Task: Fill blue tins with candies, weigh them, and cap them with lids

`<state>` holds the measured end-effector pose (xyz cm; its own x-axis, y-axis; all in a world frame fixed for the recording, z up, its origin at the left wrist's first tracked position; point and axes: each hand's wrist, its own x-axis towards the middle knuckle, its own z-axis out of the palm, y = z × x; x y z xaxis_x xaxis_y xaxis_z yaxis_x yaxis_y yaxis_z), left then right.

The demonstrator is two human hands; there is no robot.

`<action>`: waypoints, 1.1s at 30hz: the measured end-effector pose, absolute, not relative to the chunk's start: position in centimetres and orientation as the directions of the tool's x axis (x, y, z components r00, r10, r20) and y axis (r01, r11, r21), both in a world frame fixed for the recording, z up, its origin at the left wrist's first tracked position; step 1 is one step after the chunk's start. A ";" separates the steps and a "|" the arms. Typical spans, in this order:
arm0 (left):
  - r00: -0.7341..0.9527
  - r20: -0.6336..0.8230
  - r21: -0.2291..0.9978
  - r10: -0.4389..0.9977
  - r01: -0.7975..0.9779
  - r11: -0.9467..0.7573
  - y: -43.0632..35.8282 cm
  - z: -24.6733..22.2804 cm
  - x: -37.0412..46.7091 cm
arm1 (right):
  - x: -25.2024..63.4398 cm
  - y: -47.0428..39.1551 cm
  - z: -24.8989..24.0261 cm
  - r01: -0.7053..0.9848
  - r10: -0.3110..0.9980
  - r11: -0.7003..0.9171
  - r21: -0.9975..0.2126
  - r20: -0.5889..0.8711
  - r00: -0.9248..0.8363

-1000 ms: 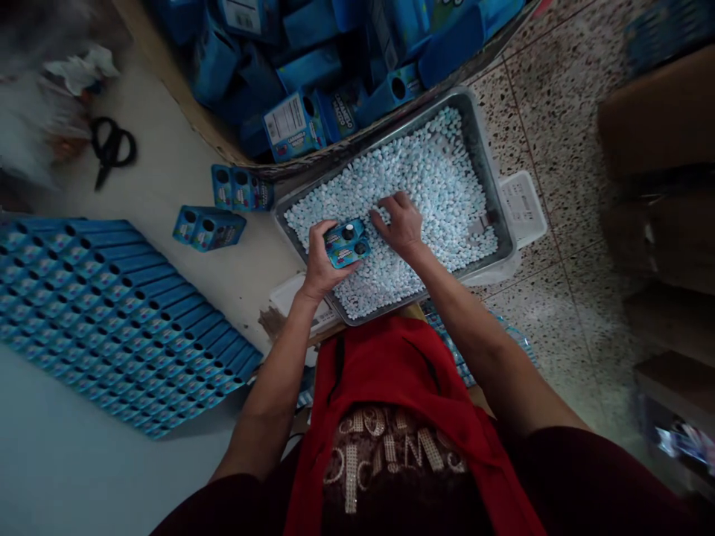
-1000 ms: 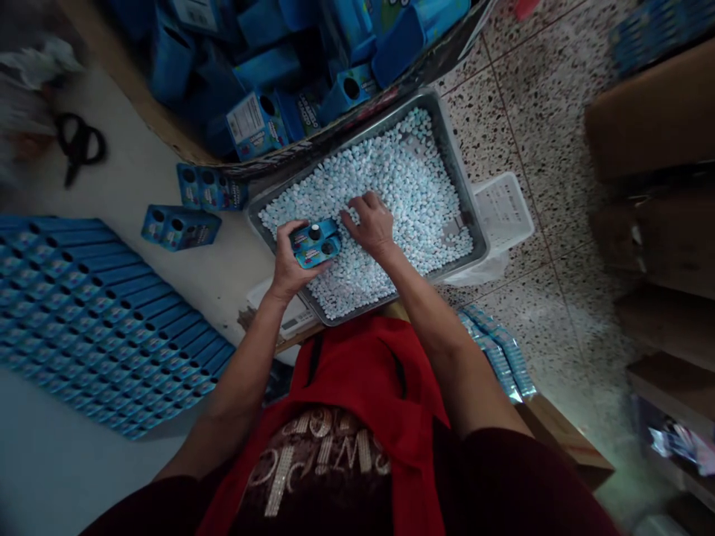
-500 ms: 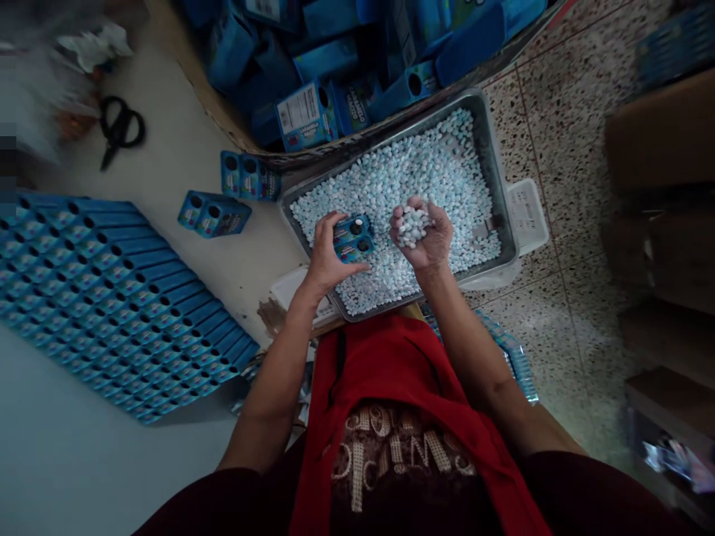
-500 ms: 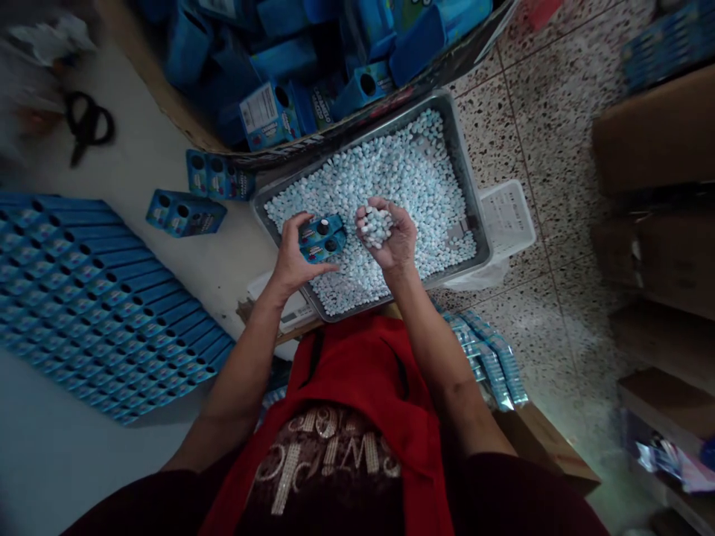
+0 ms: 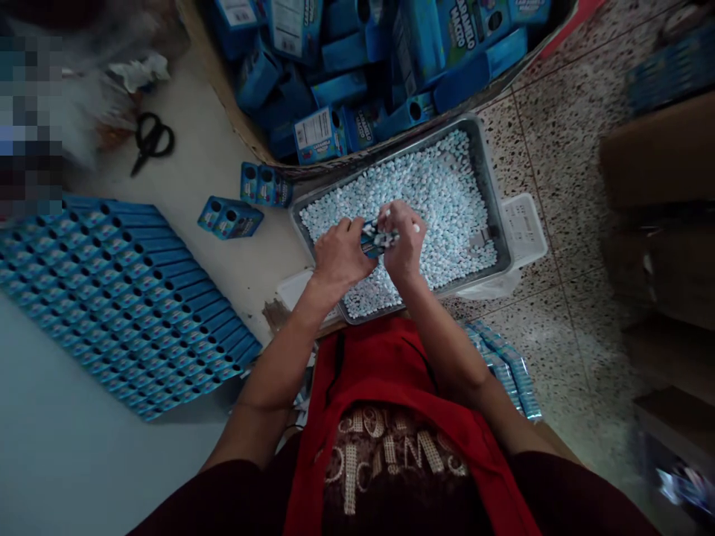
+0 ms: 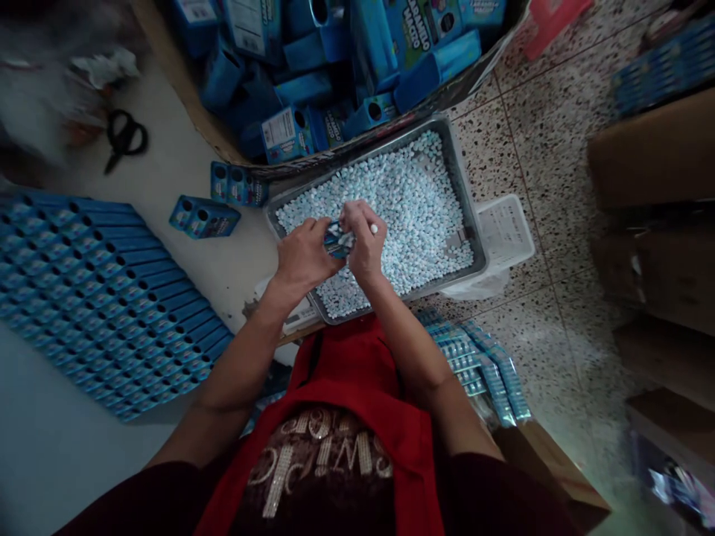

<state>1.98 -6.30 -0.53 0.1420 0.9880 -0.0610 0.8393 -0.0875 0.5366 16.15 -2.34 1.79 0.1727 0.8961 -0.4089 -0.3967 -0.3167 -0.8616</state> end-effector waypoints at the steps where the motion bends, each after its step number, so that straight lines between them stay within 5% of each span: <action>1: 0.169 -0.065 0.532 0.984 0.840 -0.109 -6.3 -0.4 1.7 | 16.1 -1.8 1.2 -0.420 0.879 -0.338 -0.842 -0.442 0.180; 8: 0.139 -0.049 0.545 0.989 0.834 -0.090 -5.1 -2.1 -3.2 | 19.7 -1.4 -4.1 -0.495 0.828 -0.381 -0.781 -0.527 0.193; 13: 0.182 -0.035 0.651 0.983 0.750 -0.116 -4.5 -3.9 -3.2 | 22.5 -4.1 -4.2 -0.115 0.879 -0.438 -0.892 -0.451 0.155; 17: 0.113 0.014 0.716 0.993 0.692 -0.089 -5.3 -4.3 -1.6 | 22.7 -4.4 -2.6 0.106 0.940 -0.328 -0.939 -0.313 0.136; 21: 0.067 0.026 0.726 0.997 0.685 -0.065 -5.9 -4.1 -0.8 | 20.9 -3.5 -2.0 0.085 0.978 -0.199 -0.976 -0.193 0.079; 27: -0.032 0.083 0.673 0.996 0.739 -0.033 -7.4 -3.3 -3.2 | 21.0 -3.0 -4.3 -0.003 0.931 -0.292 -0.956 -0.285 0.230; 30: -0.228 0.125 0.621 0.966 0.777 0.103 -10.1 -3.1 -6.4 | 22.7 -2.4 -3.9 0.235 0.957 -0.159 -0.959 -0.090 0.276; 33: -0.595 0.081 0.557 0.800 0.692 0.459 -13.2 -3.7 -10.3 | 23.5 0.4 -1.9 0.495 0.954 0.142 -0.857 0.253 0.164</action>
<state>-10.28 -13.25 -3.73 -0.5951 0.7996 0.0806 0.6924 0.4592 0.5566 23.49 0.45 -1.89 0.1642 0.9535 0.2527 0.4952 0.1419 -0.8571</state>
